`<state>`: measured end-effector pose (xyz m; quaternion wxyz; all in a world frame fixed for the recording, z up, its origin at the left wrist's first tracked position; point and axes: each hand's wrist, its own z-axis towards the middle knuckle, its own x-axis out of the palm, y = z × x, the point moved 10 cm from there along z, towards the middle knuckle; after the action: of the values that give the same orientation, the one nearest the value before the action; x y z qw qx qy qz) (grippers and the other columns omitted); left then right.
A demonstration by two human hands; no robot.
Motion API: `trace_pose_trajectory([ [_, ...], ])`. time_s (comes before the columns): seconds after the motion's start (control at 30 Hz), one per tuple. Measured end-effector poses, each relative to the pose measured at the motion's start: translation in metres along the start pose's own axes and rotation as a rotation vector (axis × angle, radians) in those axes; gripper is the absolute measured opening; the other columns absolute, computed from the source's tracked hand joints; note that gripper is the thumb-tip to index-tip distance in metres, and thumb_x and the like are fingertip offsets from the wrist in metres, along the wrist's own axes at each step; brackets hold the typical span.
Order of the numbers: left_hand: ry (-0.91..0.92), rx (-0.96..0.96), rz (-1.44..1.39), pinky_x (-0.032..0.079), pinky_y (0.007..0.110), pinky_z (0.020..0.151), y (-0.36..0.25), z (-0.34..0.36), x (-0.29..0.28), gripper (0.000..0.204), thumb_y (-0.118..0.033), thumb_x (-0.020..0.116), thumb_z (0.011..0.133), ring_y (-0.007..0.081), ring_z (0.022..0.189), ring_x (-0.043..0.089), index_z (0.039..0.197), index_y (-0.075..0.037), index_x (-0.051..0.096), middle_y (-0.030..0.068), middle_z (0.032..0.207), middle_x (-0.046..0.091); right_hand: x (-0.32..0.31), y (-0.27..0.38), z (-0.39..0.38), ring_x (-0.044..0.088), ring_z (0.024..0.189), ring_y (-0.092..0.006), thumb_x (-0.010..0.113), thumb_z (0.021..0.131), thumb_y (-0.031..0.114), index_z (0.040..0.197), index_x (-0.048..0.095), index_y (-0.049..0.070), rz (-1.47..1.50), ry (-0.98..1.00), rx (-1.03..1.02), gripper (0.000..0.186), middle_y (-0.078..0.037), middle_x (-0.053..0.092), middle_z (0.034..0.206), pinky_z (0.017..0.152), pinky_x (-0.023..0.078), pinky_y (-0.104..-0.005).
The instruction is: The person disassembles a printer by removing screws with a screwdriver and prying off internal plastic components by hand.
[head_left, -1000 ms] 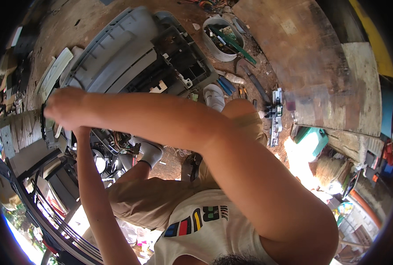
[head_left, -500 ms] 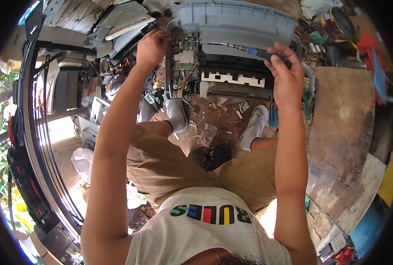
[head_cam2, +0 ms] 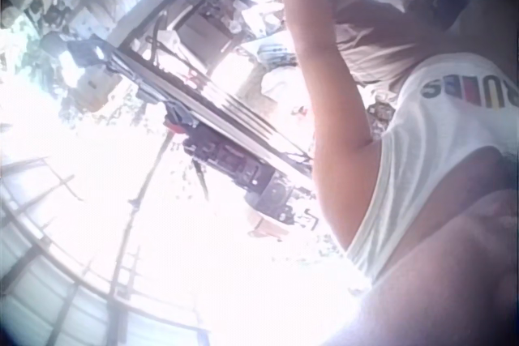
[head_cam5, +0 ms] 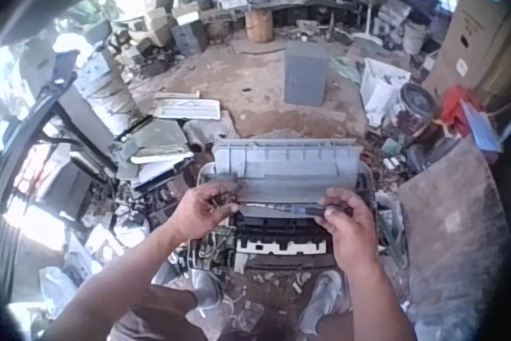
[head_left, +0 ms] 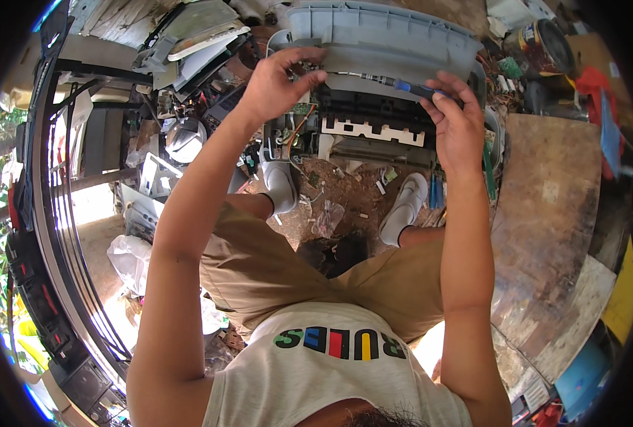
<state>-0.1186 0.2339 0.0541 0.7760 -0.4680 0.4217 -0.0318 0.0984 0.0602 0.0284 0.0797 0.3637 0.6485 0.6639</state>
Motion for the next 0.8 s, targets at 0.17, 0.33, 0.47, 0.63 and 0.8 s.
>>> trace_pose_trajectory([
  [0.17, 0.131, -0.121, -0.066, 0.05, 0.029, 0.078, -0.015, -0.028, 0.018, 0.03, -0.02, 0.074, 0.087, 0.0143, 0.08, 0.063, 0.113, -0.006, 0.069, 0.0084, 0.101, 0.072, 0.009, -0.013, -0.005, 0.062, 0.1, -0.0198, 0.059, 0.085, 0.0, 0.114, 0.061, -0.001, 0.073, 0.054, 0.056, 0.03, -0.01, 0.062, 0.103, 0.086, 0.056, -0.035],
  [0.33, 0.158, -0.202, -0.032, 0.047, 0.028, 0.071, 0.022, -0.066, -0.013, 0.018, -0.016, 0.063, 0.094, 0.0134, 0.075, 0.059, 0.091, 0.001, 0.068, 0.008, 0.079, 0.067, 0.023, -0.049, -0.014, 0.065, 0.089, -0.0179, 0.061, 0.086, 0.005, 0.108, 0.063, -0.001, -0.051, 0.04, 0.139, 0.023, -0.011, 0.064, 0.103, 0.076, 0.059, -0.0311],
  [0.47, 0.407, -0.372, -0.039, 0.045, 0.03, 0.068, 0.032, -0.118, -0.004, 0.023, -0.017, 0.061, 0.095, 0.0161, 0.071, 0.058, 0.086, 0.003, 0.066, 0.0092, 0.076, 0.064, 0.048, -0.074, -0.034, 0.065, 0.078, -0.0163, 0.062, 0.089, 0.008, 0.106, 0.063, -0.002, 0.21, 0.083, 0.336, 0.02, -0.01, 0.064, 0.099, 0.074, 0.059, -0.0276],
  [0.63, 0.611, -0.241, 0.159, 0.05, 0.035, 0.072, -0.015, -0.138, 0.038, 0.022, -0.021, 0.071, 0.086, 0.0284, 0.076, 0.064, 0.094, 0.0, 0.068, 0.014, 0.084, 0.067, 0.059, -0.07, -0.037, 0.066, 0.082, -0.0191, 0.064, 0.088, 0.004, 0.099, 0.064, -0.002, 0.597, 0.103, 0.456, 0.012, -0.009, 0.065, 0.091, 0.075, 0.059, -0.0278],
  [0.8, 0.274, -0.02, 0.375, 0.049, 0.041, 0.088, 0.014, -0.098, -0.009, 0.044, -0.025, 0.075, 0.082, 0.0343, 0.106, 0.062, 0.117, -0.003, 0.062, 0.0171, 0.112, 0.066, 0.054, -0.01, -0.018, 0.066, 0.093, -0.0213, 0.061, 0.09, 0.008, 0.117, 0.06, -0.001, 0.516, 0.412, 0.205, 0.029, -0.011, 0.067, 0.103, 0.088, 0.053, -0.0331],
])
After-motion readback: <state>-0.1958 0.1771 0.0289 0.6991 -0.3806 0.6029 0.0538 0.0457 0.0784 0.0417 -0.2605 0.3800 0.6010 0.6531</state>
